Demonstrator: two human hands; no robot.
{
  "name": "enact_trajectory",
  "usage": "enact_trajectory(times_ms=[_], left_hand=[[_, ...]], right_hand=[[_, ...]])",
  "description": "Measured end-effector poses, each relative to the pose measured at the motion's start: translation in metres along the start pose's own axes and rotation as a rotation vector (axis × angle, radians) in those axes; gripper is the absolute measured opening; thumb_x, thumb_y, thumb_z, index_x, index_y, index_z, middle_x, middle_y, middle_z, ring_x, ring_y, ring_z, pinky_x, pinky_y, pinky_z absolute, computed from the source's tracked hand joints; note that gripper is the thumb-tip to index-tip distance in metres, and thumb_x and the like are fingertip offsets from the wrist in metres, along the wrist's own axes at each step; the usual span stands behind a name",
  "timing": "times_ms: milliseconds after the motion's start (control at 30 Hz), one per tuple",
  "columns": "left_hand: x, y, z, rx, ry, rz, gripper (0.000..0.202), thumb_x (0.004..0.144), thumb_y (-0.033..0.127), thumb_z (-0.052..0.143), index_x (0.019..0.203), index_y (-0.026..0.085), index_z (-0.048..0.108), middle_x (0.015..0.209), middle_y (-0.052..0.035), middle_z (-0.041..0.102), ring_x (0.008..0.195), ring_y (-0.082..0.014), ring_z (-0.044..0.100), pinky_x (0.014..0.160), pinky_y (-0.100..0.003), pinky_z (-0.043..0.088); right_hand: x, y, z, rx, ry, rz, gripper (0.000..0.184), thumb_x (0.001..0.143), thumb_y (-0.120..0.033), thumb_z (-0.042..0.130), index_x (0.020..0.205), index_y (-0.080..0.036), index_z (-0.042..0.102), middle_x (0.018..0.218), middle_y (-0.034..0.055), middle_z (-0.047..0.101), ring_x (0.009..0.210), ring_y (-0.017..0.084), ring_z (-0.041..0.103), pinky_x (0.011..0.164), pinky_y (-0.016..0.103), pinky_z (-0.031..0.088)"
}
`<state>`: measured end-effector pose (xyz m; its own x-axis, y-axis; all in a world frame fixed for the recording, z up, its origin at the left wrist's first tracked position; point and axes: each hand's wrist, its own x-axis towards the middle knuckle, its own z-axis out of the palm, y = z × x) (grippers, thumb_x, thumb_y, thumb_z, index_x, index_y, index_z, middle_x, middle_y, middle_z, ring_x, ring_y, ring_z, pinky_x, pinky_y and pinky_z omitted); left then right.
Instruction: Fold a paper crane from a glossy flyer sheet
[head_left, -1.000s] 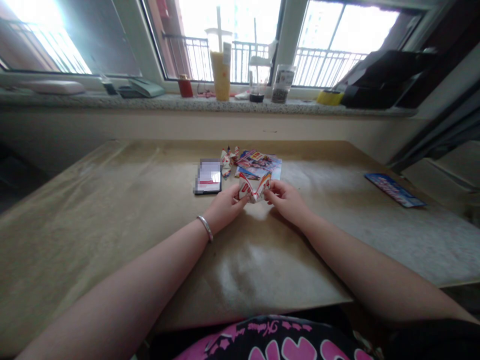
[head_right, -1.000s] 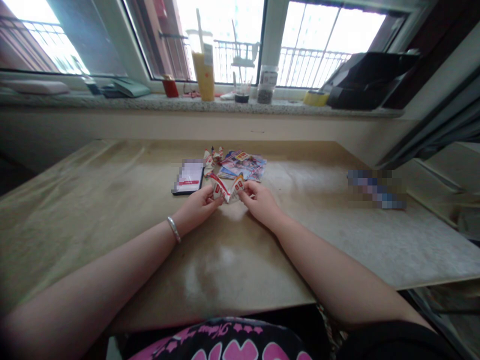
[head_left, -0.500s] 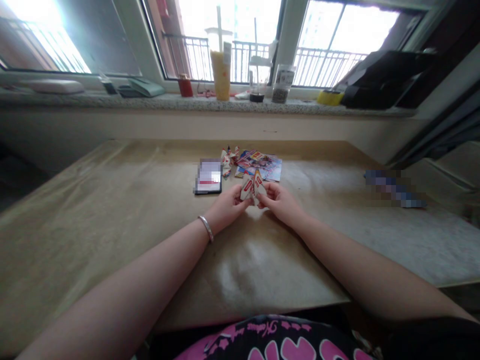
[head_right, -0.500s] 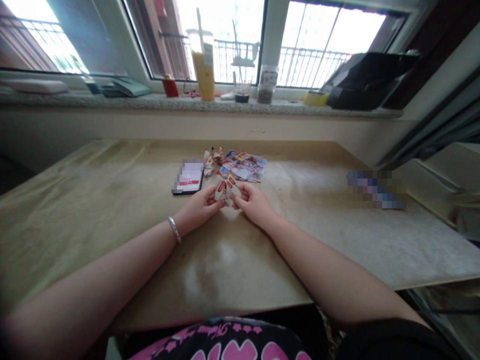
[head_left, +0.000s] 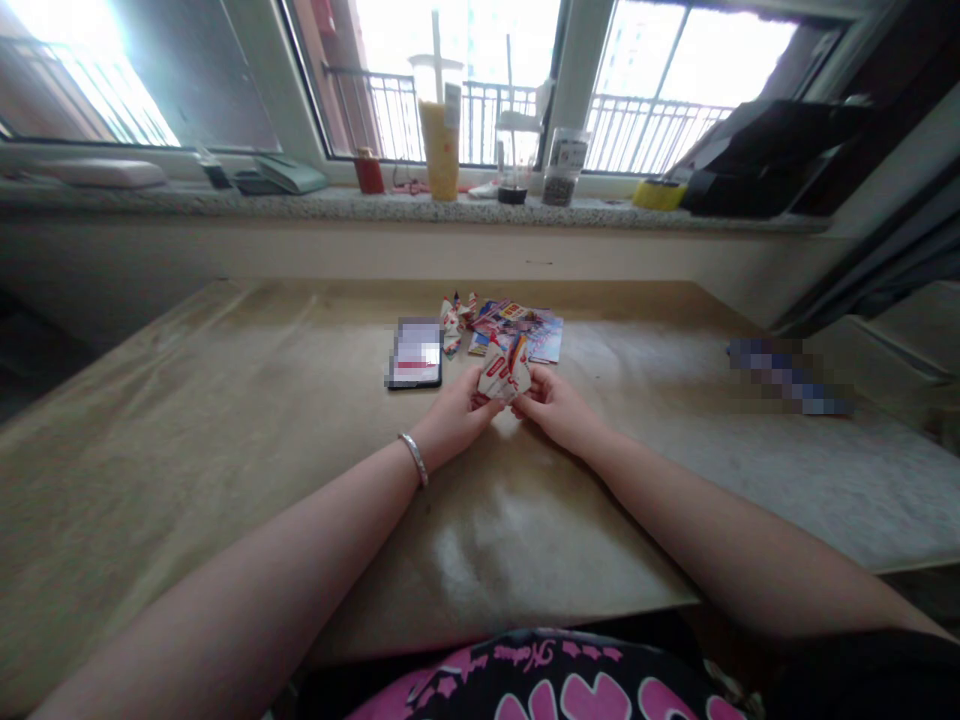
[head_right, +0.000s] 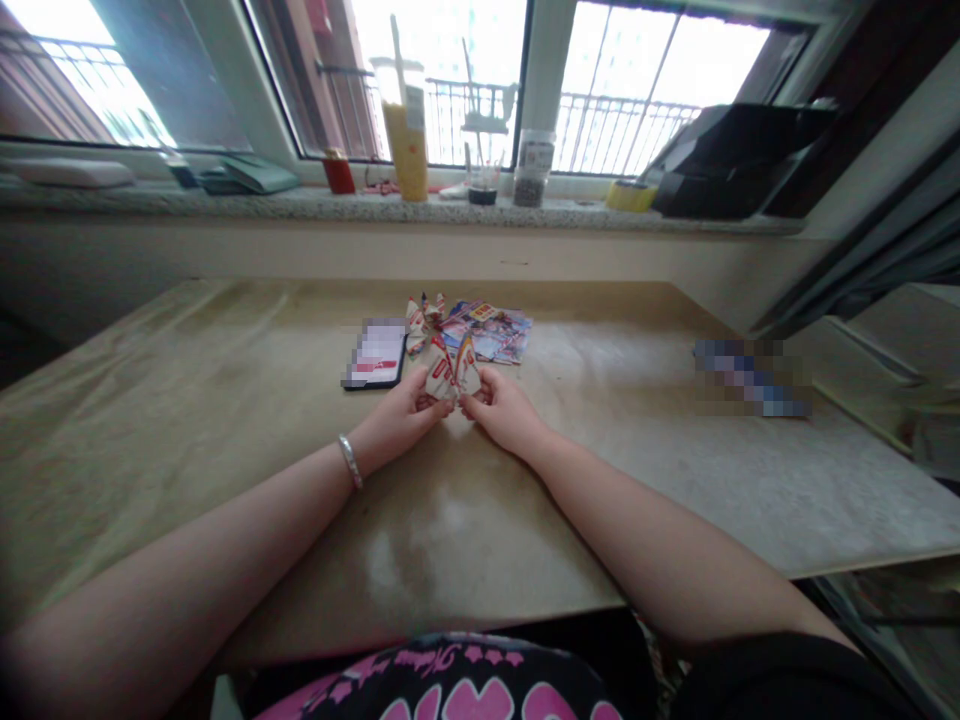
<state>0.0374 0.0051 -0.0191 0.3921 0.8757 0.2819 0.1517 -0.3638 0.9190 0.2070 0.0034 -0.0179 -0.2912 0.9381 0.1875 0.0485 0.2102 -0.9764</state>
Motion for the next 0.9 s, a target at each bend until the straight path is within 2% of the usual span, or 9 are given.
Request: enact_trajectory(times_ms=[167, 300, 433, 733, 900], left_hand=[[0.001, 0.005, 0.0, -0.014, 0.005, -0.068, 0.03, 0.076, 0.024, 0.064, 0.102, 0.012, 0.056, 0.097, -0.0085, 0.066, 0.088, -0.0186, 0.063, 0.079, -0.031, 0.051], [-0.001, 0.015, -0.002, 0.084, -0.002, -0.181, 0.02, 0.074, 0.024, 0.064, 0.091, 0.012, 0.064, 0.085, -0.0065, 0.069, 0.075, -0.0173, 0.065, 0.069, -0.028, 0.051], [-0.002, 0.022, -0.003, 0.118, -0.025, -0.222, 0.012, 0.076, 0.023, 0.061, 0.082, 0.013, 0.064, 0.076, -0.0044, 0.069, 0.07, -0.0156, 0.065, 0.063, -0.024, 0.049], [-0.001, 0.019, -0.005, 0.169, -0.076, -0.152, 0.019, 0.08, 0.032, 0.055, 0.078, 0.014, 0.059, 0.07, -0.0029, 0.066, 0.063, -0.0138, 0.06, 0.056, -0.022, 0.045], [-0.001, 0.016, -0.007, 0.169, -0.103, -0.148, 0.02, 0.078, 0.033, 0.056, 0.08, 0.014, 0.06, 0.07, -0.0032, 0.066, 0.064, -0.0144, 0.06, 0.059, -0.023, 0.046]], right_hand=[[0.0, -0.002, 0.001, 0.063, -0.008, 0.016, 0.034, 0.067, -0.039, 0.068, 0.088, -0.021, 0.049, 0.071, -0.0039, 0.057, 0.056, 0.009, 0.05, 0.055, 0.024, 0.041], [0.0, -0.002, 0.001, 0.025, -0.02, 0.006, 0.031, 0.067, -0.036, 0.067, 0.088, -0.021, 0.049, 0.071, -0.0036, 0.056, 0.059, 0.01, 0.051, 0.056, 0.024, 0.041], [-0.001, 0.0, 0.0, -0.013, -0.033, -0.002, 0.03, 0.068, -0.031, 0.065, 0.091, -0.02, 0.05, 0.073, -0.0029, 0.057, 0.059, 0.01, 0.05, 0.056, 0.024, 0.039], [-0.004, -0.005, 0.001, -0.028, -0.071, -0.017, 0.03, 0.069, -0.029, 0.066, 0.093, -0.02, 0.05, 0.073, -0.0038, 0.054, 0.056, 0.008, 0.045, 0.053, 0.022, 0.036], [-0.005, -0.005, 0.003, -0.039, -0.085, -0.009, 0.032, 0.068, -0.026, 0.065, 0.095, -0.02, 0.049, 0.074, -0.0039, 0.053, 0.055, 0.008, 0.043, 0.051, 0.022, 0.035]])
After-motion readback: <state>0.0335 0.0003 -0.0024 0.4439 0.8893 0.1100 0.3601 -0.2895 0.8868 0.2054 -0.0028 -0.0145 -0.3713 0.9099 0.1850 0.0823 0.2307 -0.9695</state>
